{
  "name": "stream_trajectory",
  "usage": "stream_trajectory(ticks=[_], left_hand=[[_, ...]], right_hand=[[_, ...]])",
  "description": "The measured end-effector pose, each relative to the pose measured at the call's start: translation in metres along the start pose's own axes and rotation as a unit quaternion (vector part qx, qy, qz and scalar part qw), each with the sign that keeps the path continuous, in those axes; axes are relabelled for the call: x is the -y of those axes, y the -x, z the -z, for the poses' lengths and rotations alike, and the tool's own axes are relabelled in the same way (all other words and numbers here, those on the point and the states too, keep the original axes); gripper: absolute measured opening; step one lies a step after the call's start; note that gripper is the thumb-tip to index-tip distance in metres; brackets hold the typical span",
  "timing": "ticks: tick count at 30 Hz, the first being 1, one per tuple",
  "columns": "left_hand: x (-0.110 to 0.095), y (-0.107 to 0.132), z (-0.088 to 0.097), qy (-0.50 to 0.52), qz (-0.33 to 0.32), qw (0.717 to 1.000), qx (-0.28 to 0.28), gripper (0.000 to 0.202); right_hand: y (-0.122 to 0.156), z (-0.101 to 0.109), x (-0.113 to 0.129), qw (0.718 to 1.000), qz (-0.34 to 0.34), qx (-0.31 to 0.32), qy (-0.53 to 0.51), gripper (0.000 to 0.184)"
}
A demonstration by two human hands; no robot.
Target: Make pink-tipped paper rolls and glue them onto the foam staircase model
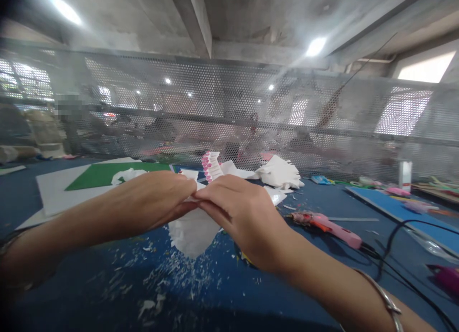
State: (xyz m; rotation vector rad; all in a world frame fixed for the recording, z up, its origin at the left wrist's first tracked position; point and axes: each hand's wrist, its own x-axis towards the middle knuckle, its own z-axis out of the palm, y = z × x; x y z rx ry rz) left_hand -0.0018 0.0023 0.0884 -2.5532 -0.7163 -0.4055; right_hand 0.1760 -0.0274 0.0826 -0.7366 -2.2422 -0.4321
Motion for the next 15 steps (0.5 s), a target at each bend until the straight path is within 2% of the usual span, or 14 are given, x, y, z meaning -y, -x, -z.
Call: stream_trajectory(ticks=[6,10,15], left_hand=[[0.0011,-0.0011,-0.0017,-0.021,0.015,1.000,-0.012,0.034],[0.0002,-0.0008,-0.0031,-0.051,0.016,0.998,-0.018,0.031],[0.0012,0.0002,-0.0044,-0.059,0.018,0.998,-0.006,0.025]], right_hand=[[0.0025,-0.0021,-0.0012,0.994,0.058,-0.002,0.089,0.021],[0.0004,-0.0032,-0.0012,0.993,0.058,0.015,0.102,0.023],[-0.0028,-0.0041,-0.0024,0.993,0.051,0.006,0.102,0.024]])
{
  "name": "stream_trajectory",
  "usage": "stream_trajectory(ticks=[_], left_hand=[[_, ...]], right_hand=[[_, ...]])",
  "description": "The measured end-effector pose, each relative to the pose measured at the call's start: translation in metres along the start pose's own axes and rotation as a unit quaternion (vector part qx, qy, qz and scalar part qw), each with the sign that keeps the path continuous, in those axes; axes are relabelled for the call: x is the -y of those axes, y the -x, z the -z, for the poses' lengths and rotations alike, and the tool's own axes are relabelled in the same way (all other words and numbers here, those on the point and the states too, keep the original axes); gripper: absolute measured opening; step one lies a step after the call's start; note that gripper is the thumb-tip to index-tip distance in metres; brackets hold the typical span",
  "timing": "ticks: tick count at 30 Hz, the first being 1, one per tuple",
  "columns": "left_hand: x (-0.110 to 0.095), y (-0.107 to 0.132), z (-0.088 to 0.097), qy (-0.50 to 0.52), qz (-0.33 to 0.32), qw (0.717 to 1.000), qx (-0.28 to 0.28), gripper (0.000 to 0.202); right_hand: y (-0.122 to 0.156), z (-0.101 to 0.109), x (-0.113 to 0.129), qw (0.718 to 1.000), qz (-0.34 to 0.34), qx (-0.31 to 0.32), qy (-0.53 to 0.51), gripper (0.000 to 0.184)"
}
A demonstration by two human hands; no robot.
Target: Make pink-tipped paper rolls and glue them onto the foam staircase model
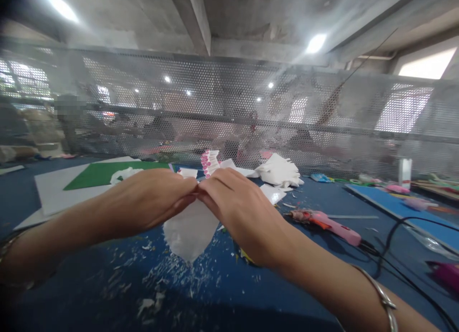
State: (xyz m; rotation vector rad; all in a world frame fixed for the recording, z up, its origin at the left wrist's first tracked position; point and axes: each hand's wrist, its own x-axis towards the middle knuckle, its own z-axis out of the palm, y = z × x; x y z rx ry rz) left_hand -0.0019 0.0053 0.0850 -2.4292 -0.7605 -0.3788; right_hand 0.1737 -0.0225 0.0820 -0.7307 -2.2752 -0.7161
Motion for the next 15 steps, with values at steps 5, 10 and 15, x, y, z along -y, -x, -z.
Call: stream_trajectory(ticks=[5,10,15], left_hand=[[0.0013,0.0005,0.0029,-0.020,-0.012,1.000,-0.001,0.023],[0.0008,0.0011,0.0076,-0.015,0.042,0.999,-0.002,0.034],[0.0051,0.0027,0.0099,0.104,0.046,0.992,0.049,0.040]], right_hand=[[-0.0024,-0.0005,-0.0038,0.997,-0.048,0.031,-0.055,0.016],[-0.0020,-0.0054,-0.0047,0.991,-0.091,0.045,-0.084,0.018],[-0.0021,-0.0082,-0.0068,0.990,-0.081,0.054,-0.102,0.023]])
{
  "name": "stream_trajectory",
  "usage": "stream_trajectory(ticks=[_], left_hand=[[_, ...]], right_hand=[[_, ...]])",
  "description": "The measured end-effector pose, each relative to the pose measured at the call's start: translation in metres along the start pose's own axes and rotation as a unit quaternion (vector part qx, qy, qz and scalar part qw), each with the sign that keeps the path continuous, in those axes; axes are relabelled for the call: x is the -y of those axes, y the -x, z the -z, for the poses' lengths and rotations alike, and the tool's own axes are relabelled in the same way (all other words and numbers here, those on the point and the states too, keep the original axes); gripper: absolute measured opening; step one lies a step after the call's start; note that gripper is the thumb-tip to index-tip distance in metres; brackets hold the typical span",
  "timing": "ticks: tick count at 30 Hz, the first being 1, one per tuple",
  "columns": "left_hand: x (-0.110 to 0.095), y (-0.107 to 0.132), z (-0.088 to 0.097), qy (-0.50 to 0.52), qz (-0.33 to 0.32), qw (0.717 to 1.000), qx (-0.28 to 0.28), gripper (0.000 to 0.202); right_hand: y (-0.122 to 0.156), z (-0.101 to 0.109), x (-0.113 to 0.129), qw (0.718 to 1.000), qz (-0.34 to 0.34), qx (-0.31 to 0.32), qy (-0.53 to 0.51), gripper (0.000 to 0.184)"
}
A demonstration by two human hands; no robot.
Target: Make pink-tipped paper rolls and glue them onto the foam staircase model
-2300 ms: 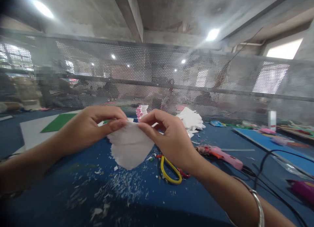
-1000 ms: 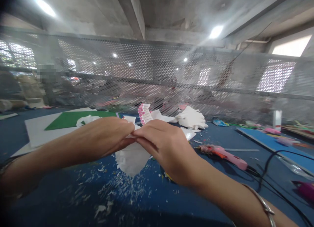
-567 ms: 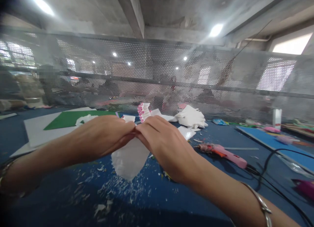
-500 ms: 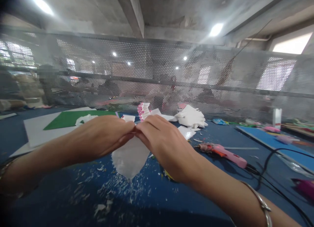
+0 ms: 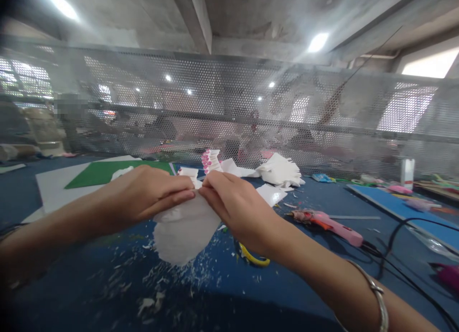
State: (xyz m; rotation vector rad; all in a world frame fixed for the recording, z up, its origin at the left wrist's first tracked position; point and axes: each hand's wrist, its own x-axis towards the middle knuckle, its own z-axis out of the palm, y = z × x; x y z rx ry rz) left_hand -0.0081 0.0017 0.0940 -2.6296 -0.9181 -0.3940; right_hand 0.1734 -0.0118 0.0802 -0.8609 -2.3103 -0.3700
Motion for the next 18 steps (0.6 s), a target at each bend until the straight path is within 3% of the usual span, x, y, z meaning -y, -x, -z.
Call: stream_trajectory(ticks=[4,12,18], left_hand=[[0.0022,-0.0006,-0.0013,0.009,-0.027,1.000,0.006,0.039],[0.0004,-0.0013,-0.0078,0.093,-0.092,0.990,-0.050,0.032],[0.0042,0.0007,-0.0037,0.175,-0.114,0.974,-0.088,0.026]], right_hand=[[-0.0018,-0.0003,-0.0057,1.000,0.020,-0.011,0.005,0.029],[0.0003,0.0013,-0.0050,0.996,0.078,0.015,-0.027,0.030],[0.0009,-0.0007,-0.0025,0.993,0.036,0.049,-0.105,0.028]])
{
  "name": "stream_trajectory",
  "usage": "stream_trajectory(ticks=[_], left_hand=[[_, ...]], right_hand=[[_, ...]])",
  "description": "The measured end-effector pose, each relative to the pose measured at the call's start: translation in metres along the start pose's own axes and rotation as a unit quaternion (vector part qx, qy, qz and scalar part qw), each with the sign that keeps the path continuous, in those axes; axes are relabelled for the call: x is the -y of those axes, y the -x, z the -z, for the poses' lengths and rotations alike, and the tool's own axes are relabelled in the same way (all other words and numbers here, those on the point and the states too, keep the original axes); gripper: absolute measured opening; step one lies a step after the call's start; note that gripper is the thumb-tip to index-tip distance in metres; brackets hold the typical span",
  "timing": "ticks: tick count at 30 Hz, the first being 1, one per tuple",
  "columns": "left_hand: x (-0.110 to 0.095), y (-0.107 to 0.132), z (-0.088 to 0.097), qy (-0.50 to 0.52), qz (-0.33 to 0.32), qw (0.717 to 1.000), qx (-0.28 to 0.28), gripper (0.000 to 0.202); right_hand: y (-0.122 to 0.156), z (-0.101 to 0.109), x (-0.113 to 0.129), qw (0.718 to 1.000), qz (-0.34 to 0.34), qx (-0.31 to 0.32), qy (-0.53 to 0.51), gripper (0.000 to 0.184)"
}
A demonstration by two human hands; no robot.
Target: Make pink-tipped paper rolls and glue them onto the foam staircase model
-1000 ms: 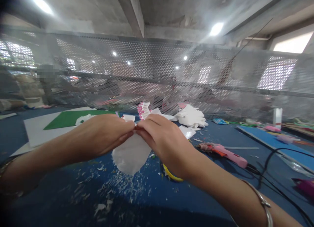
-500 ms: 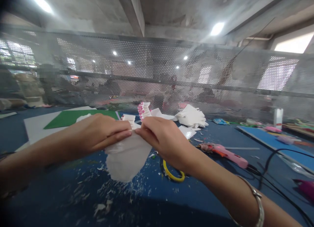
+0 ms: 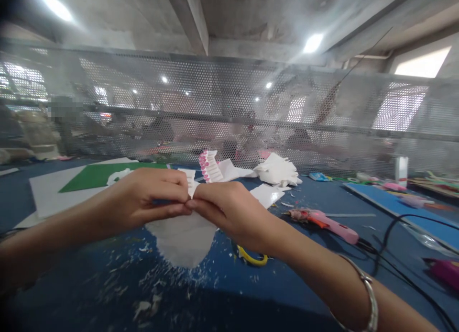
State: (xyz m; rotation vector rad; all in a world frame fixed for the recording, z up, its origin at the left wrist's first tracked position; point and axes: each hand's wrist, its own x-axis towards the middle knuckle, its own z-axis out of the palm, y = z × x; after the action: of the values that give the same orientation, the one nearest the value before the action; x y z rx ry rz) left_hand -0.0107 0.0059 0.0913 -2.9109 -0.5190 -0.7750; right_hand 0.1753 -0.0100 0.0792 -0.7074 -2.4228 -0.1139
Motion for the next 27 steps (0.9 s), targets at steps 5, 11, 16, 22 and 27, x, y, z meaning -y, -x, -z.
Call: stream_trajectory(ticks=[5,11,16,22,27], left_hand=[[0.004,-0.002,0.003,0.056,0.089,0.993,-0.047,0.021],[0.000,-0.004,0.005,0.108,0.167,0.975,-0.099,0.019],[-0.005,-0.005,0.006,0.135,0.151,0.975,-0.089,0.020],[0.001,-0.003,0.002,0.185,0.151,0.966,-0.098,0.021],[0.003,-0.004,-0.002,0.221,0.165,0.954,-0.117,0.017]], right_hand=[[0.001,-0.012,-0.001,0.985,-0.091,-0.080,-0.119,0.011],[0.002,-0.015,0.005,0.946,-0.134,-0.194,-0.224,0.013],[0.002,-0.014,0.005,0.955,-0.110,-0.190,-0.198,0.008],[0.002,-0.013,0.004,0.959,-0.084,-0.201,-0.179,0.010],[0.002,-0.010,0.006,0.974,-0.037,-0.207,-0.086,0.012]])
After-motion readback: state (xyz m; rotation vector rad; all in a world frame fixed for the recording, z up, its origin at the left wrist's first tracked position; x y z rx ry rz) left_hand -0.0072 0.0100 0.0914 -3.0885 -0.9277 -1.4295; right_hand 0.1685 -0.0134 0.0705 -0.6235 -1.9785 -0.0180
